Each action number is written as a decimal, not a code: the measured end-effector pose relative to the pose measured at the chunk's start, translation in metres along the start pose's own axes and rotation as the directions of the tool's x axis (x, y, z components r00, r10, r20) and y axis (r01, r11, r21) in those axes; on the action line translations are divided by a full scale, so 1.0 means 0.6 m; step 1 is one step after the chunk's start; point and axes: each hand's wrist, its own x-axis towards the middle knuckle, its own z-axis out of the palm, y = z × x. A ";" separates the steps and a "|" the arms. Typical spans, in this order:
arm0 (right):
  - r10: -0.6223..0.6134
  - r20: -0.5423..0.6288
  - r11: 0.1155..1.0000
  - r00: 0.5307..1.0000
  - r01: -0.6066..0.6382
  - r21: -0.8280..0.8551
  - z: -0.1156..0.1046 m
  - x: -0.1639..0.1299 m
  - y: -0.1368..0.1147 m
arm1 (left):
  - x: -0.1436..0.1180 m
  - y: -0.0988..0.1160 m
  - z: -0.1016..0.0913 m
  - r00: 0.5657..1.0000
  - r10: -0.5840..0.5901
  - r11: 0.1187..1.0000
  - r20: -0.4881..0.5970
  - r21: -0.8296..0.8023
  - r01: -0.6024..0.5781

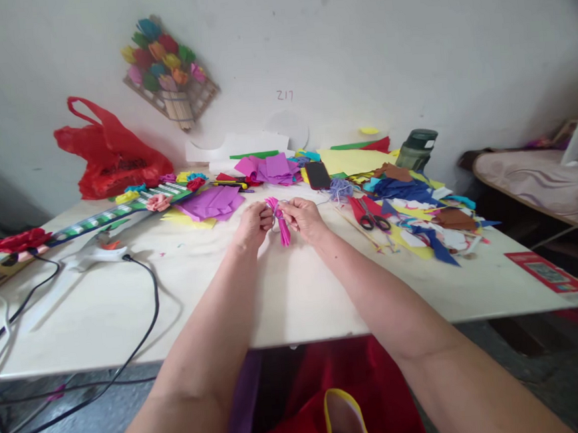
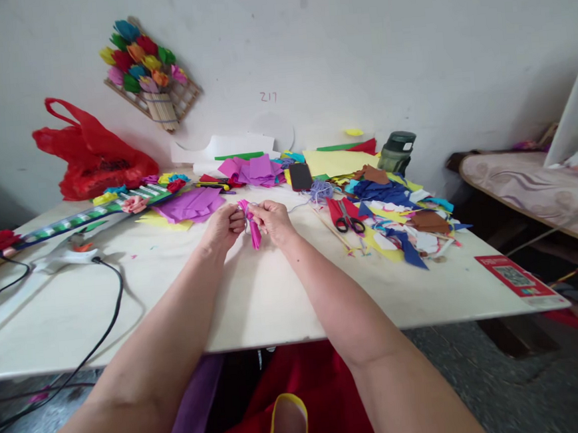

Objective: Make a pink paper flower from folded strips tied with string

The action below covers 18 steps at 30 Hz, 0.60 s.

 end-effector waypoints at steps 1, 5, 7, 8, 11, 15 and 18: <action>0.002 -0.017 1.000 1.000 -0.002 -0.009 0.002 -0.001 0.000 | 0.001 -0.001 -0.001 1.000 -0.007 1.000 -0.014 0.008 0.007; 0.012 -0.074 0.999 0.997 -0.016 -0.043 0.003 -0.001 0.001 | 0.005 -0.004 -0.006 0.999 -0.018 0.999 -0.044 0.047 0.020; 0.001 -0.083 0.998 0.997 -0.007 -0.070 -0.001 0.001 0.002 | 0.007 -0.006 -0.011 0.999 0.016 0.997 -0.046 0.075 -0.012; -0.008 -0.082 0.996 0.997 0.001 -0.087 -0.003 0.001 0.003 | 0.008 -0.007 -0.014 0.998 0.046 0.996 -0.049 0.084 -0.041; -0.036 -0.068 0.990 0.997 0.026 -0.137 -0.010 0.003 0.005 | 0.010 -0.007 -0.021 0.988 0.137 0.985 -0.072 0.112 -0.128; -0.060 -0.047 0.984 0.997 0.052 -0.172 -0.013 0.003 0.005 | 0.010 -0.006 -0.024 0.984 0.125 0.977 -0.125 0.190 -0.100; -0.073 -0.042 0.984 0.996 0.065 -0.163 -0.014 0.004 0.004 | 0.010 -0.004 -0.021 0.988 -0.001 0.977 -0.157 0.209 0.034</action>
